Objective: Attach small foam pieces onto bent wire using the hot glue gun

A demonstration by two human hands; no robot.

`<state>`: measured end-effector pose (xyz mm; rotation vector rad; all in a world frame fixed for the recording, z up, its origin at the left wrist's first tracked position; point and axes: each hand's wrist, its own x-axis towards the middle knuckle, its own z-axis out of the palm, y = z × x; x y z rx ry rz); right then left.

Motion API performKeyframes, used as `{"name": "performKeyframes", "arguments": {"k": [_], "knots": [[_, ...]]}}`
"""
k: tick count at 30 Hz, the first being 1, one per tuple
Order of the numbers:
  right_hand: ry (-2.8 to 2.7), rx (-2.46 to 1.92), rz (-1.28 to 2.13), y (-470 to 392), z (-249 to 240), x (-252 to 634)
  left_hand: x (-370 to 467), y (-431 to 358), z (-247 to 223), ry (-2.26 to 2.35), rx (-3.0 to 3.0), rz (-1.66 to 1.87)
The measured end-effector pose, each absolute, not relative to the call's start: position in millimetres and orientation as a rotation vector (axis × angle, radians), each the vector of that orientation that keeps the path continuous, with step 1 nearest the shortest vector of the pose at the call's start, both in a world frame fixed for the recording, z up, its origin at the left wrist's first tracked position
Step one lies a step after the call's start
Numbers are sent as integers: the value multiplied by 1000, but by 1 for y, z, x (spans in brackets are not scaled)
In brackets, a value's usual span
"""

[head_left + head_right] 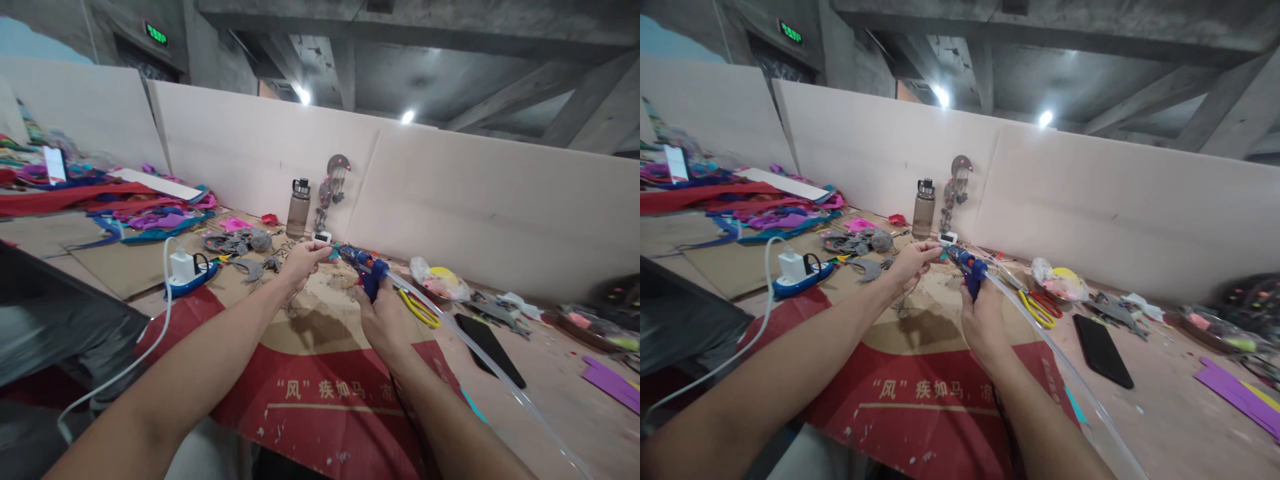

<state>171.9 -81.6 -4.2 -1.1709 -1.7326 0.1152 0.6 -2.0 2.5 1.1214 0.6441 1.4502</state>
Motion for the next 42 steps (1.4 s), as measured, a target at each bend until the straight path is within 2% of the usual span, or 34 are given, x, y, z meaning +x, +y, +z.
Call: {"name": "performKeyframes", "arguments": {"k": [42], "knots": [[-1730, -1166, 122, -82, -5, 172, 1, -7, 8, 657, 1124, 1458]]}}
